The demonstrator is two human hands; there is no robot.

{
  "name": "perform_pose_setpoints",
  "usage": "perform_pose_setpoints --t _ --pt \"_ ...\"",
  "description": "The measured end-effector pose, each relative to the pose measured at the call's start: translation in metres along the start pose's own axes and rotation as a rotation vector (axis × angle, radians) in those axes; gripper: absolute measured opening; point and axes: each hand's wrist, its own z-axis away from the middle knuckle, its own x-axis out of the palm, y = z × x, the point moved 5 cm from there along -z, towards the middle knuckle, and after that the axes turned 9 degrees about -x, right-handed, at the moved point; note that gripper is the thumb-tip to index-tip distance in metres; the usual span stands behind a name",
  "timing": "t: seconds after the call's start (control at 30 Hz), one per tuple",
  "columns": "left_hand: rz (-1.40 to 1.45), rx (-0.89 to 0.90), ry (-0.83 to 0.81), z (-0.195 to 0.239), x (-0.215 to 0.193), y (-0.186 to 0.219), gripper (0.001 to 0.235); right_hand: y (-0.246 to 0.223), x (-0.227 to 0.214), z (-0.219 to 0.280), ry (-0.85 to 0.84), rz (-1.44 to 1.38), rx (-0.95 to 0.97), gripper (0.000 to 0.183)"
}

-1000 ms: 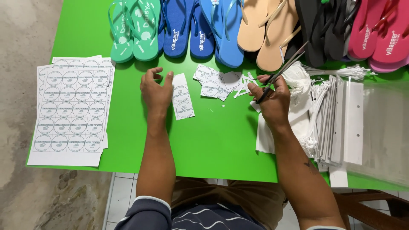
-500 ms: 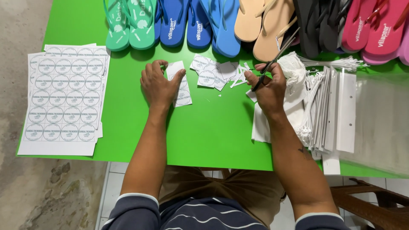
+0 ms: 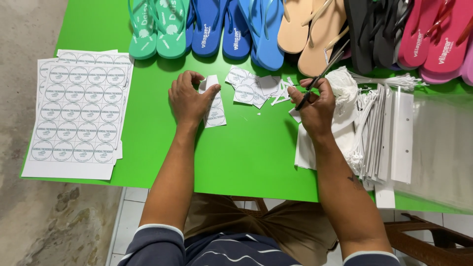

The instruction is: Cutting out circular labels from a printed sheet of paper using scissors on a work table.

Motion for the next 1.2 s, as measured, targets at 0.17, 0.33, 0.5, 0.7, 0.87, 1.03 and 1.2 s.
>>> perform_pose_setpoints --t 0.17,0.33,0.5,0.7,0.87,1.03,1.2 --pt "0.012 -0.015 -0.022 0.000 0.000 0.000 0.050 -0.011 0.005 0.002 -0.011 0.013 -0.009 0.037" --pt "0.018 -0.045 -0.022 0.002 -0.006 0.005 0.053 -0.014 0.007 0.004 -0.024 0.015 -0.025 0.039" --pt "0.025 -0.040 -0.055 -0.001 -0.004 0.004 0.058 -0.028 0.013 0.006 -0.030 0.027 -0.021 0.038" --pt "0.003 -0.020 -0.060 -0.008 0.007 -0.004 0.046 -0.021 0.013 0.005 -0.031 0.039 -0.031 0.037" --pt "-0.009 -0.013 -0.041 -0.009 0.008 -0.006 0.036 -0.022 0.014 0.004 -0.031 0.045 -0.038 0.037" --pt "0.020 0.021 0.015 -0.011 0.015 -0.011 0.039 -0.001 0.007 0.001 -0.040 0.024 -0.037 0.036" --pt "0.613 -0.196 0.026 0.000 0.001 0.020 0.032 -0.009 0.014 0.005 -0.083 0.008 -0.040 0.025"
